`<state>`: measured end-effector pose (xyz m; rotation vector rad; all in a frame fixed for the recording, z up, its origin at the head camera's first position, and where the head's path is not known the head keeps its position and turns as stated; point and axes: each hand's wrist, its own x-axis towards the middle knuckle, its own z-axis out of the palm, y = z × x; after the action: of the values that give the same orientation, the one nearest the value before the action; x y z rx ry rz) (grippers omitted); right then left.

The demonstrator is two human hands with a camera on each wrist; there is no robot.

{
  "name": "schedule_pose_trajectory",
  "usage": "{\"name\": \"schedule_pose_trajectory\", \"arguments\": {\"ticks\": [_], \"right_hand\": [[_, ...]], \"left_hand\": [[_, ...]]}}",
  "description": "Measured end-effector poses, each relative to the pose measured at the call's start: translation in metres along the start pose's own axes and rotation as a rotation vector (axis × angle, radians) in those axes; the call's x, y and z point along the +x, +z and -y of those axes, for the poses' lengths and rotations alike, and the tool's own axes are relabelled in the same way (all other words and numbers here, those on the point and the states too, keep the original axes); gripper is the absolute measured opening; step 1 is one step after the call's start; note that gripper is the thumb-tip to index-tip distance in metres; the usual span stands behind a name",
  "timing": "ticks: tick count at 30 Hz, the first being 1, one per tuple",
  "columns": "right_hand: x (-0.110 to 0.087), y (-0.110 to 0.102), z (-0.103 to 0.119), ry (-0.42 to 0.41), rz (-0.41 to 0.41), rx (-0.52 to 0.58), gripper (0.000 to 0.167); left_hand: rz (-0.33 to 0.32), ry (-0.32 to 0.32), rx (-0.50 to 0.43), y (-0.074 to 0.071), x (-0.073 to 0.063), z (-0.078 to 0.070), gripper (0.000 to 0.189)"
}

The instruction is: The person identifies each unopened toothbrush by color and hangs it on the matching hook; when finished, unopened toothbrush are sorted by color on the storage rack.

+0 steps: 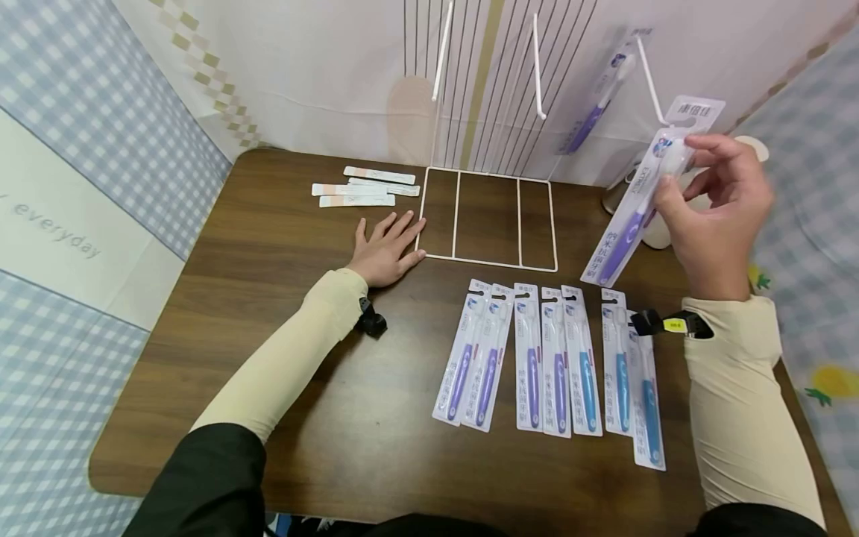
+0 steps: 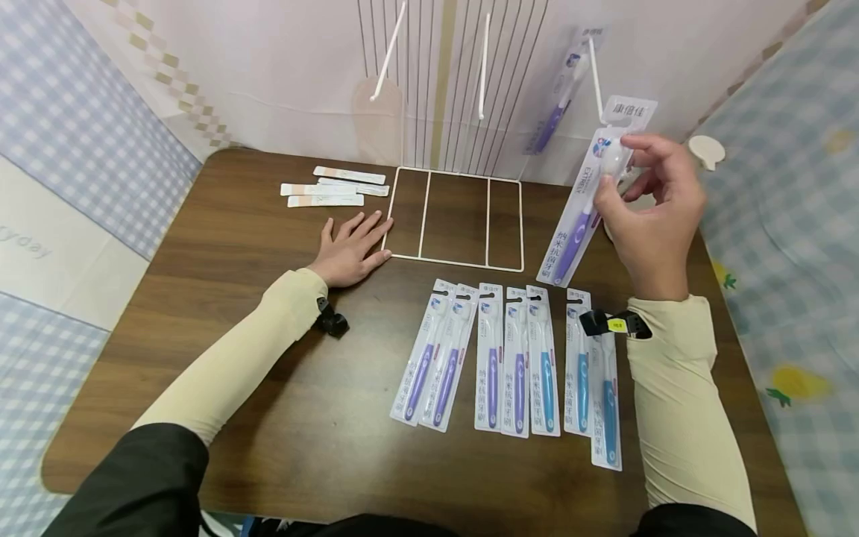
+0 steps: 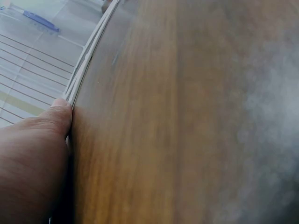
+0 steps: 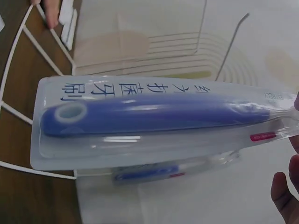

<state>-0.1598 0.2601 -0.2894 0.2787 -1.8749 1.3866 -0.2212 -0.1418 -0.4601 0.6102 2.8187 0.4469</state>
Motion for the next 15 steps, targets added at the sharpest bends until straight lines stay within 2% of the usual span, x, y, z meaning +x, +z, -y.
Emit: {"name": "schedule_pose_trajectory", "arguments": {"ticks": [4,8,15], "right_hand": [[0.000,-0.002,-0.019,0.007,0.045,-0.071,0.037],[0.007,0.008,-0.029,0.022,0.072,-0.074,0.037],[0.036,0.034,-0.036,0.143,0.079,-0.021,0.035]], "left_hand": [[0.001,-0.001,0.000,0.000,0.000,-0.002,0.070],[0.006,-0.010,-0.001,0.001,0.000,-0.001,0.070],[0.002,-0.008,0.000,0.001,0.000,0.000,0.070]]}}
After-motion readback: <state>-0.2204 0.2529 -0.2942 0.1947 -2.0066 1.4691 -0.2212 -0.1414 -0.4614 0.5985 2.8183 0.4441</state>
